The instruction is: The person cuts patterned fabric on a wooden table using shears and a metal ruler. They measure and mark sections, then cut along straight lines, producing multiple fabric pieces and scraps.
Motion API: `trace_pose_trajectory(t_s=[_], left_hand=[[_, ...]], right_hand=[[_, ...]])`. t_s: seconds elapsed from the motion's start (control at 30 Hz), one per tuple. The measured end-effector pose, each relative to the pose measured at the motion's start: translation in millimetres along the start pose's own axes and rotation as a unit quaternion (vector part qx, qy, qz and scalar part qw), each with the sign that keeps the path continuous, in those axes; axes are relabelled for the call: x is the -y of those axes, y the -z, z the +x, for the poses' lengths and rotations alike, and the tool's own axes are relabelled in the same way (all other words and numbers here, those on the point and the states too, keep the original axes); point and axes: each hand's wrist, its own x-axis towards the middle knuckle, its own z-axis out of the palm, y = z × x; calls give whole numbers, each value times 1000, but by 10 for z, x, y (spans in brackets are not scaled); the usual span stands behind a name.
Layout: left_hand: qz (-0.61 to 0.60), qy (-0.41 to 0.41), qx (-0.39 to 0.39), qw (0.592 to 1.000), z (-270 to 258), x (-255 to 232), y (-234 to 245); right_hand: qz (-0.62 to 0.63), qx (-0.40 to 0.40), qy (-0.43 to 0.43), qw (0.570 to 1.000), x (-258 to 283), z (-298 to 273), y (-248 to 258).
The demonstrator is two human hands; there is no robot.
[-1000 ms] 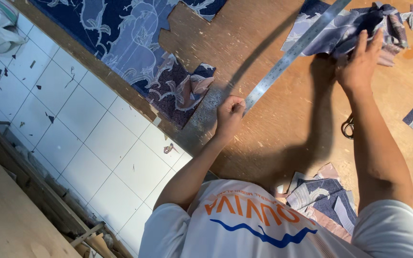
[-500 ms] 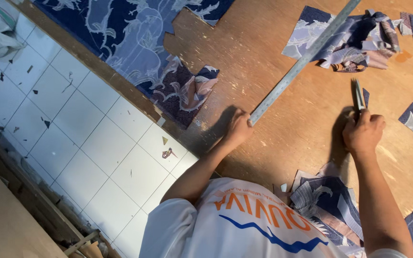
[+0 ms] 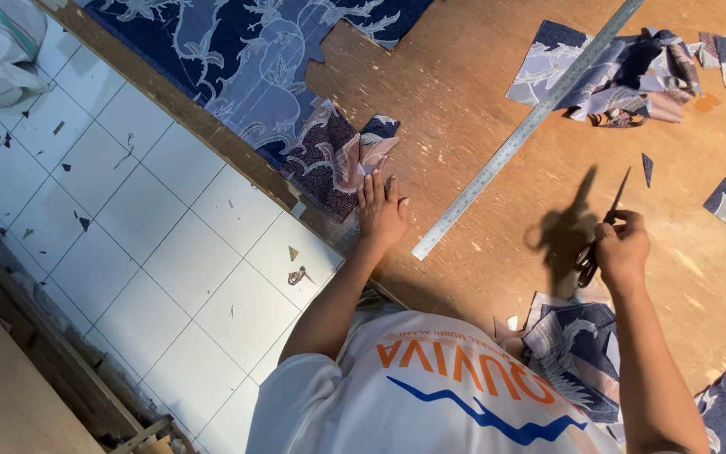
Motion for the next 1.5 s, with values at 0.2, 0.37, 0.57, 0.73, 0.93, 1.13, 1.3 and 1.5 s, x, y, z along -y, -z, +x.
trace_pose_trajectory(t_s=[0.2,0.37,0.57,0.73,0.93,1.13,1.3,1.5], left_hand=[[12,2,43,999,125,203,195],[19,54,-45,997,345,522,459],[-42,79,33,995,528,871,471],[-104,-1,71,992,522,1117,438],[-108,-157,99,977,502,1366,709],[-186,-244,136,942,479,1604,856],[-162,-287,102,939,485,1752,707],[-366,-251,86,892,625,1871,632]], right_hand=[[127,65,-31,989,489,-675,-392],[144,100,-69,982,696,-1229,-697],[191,89,-60,976,1010,-1546,-1143],[114,91,-69,987,1519,-1604,-1707],[-121,63,-12,991,2007,-1518,-2433],[-260,22,-32,965,2225,-1484,-2850],[-353,-53,96,929,2540,-1703,-2952],[-116,79,168,976,3063,-1735,-3264]])
